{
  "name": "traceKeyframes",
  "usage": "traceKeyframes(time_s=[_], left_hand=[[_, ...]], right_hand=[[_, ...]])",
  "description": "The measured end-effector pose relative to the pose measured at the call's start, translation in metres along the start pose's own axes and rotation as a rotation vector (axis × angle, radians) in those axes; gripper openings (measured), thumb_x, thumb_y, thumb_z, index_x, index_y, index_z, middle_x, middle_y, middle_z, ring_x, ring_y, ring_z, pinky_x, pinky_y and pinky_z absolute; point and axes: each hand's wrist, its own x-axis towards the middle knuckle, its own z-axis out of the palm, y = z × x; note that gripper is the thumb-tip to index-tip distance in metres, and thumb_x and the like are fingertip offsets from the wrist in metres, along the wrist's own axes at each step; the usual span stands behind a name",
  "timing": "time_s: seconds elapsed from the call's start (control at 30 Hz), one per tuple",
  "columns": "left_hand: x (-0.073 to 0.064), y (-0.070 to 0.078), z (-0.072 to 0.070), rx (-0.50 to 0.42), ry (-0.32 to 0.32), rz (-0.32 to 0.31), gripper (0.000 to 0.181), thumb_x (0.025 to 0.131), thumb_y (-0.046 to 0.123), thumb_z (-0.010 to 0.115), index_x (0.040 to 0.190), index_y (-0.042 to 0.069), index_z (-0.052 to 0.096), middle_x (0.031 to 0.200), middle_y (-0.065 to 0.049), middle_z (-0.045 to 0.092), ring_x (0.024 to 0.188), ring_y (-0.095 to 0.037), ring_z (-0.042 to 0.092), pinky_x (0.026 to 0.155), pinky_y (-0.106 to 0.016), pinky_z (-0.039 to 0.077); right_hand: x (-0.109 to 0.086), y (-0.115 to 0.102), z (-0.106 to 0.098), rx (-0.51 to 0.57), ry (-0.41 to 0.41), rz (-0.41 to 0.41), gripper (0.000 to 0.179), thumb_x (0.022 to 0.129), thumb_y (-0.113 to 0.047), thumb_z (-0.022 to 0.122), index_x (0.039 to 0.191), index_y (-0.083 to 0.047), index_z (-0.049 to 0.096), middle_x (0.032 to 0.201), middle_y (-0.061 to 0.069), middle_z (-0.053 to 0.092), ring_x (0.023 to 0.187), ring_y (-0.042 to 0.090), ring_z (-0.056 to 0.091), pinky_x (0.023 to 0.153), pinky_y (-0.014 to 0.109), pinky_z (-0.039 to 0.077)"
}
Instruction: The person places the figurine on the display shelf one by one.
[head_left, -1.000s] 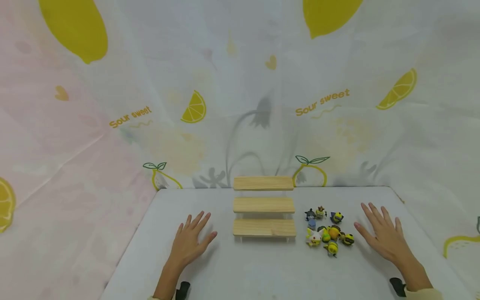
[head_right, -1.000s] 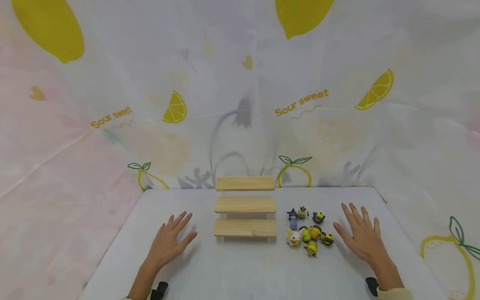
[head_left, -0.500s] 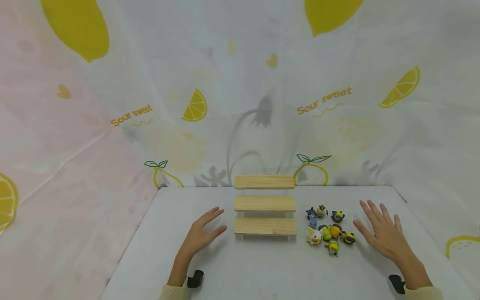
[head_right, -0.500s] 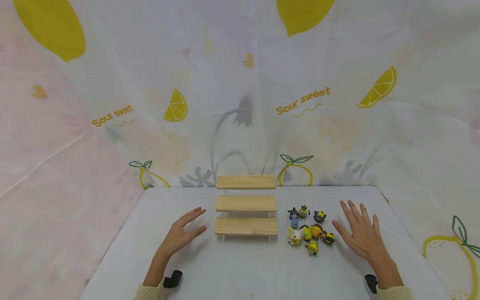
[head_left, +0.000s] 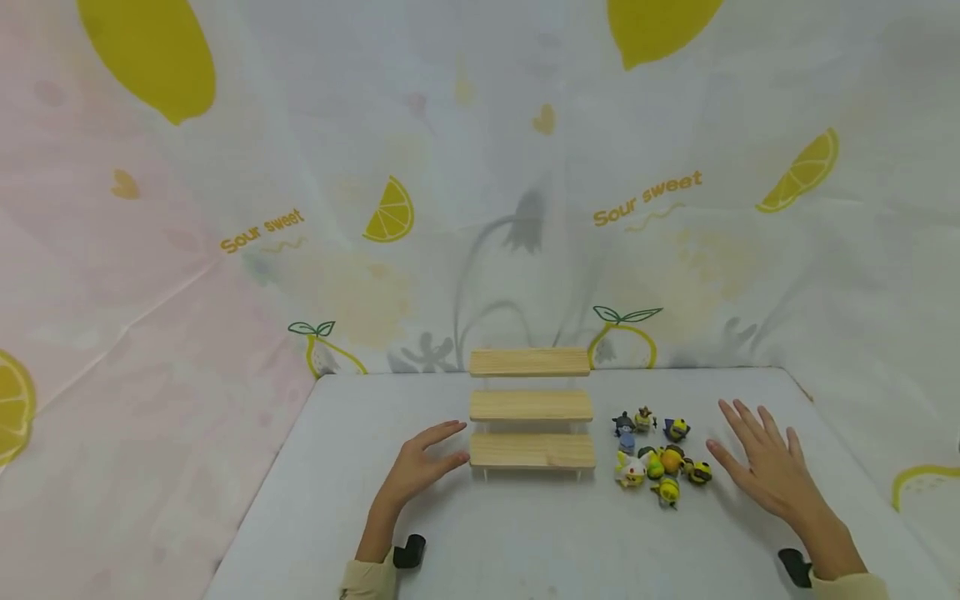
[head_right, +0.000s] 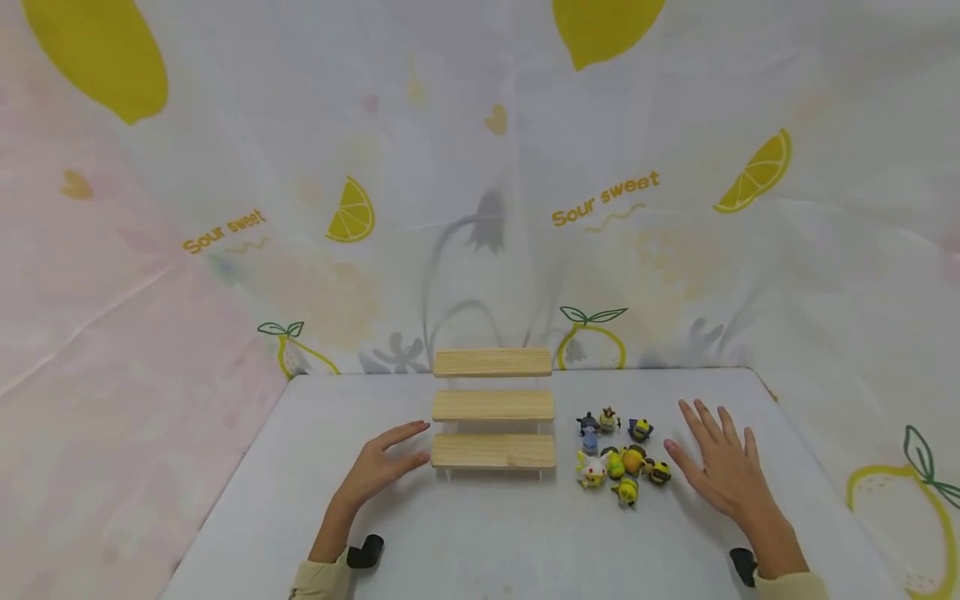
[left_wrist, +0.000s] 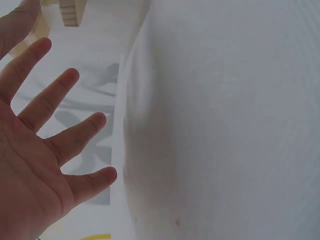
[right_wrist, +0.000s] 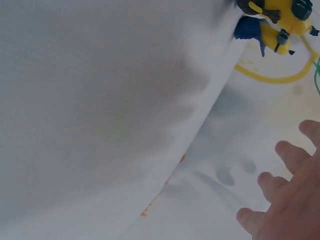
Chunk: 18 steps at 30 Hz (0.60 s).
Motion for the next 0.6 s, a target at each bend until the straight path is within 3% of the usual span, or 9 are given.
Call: traceKeyframes(time_s=[0.33, 0.6], left_hand=[[0.0027, -0.0035, 0.0074, 0.007, -0.050, 0.011, 0.055, 0.082, 0.041, 0.080, 0.132, 0.023, 0.065, 0.137, -0.003, 0.058, 0.132, -0.028, 0.048, 0.107, -0.053, 0.038], [0.0043, -0.0036, 0.0081, 0.080, -0.045, 0.076, 0.052, 0.084, 0.037, 0.079, 0.130, 0.017, 0.068, 0.136, -0.007, 0.060, 0.129, -0.033, 0.051, 0.104, -0.056, 0.041]], right_hand=[[-0.0018, -0.0033, -0.0035, 0.023, -0.006, -0.015, 0.074, 0.100, -0.042, 0.054, 0.158, -0.010, 0.020, 0.152, 0.031, 0.028, 0.139, 0.055, 0.018, 0.104, 0.078, 0.002], [-0.0045, -0.0075, -0.0055, 0.025, -0.020, -0.005, 0.071, 0.100, -0.042, 0.054, 0.156, -0.007, 0.026, 0.148, 0.033, 0.033, 0.135, 0.057, 0.023, 0.103, 0.078, 0.008]])
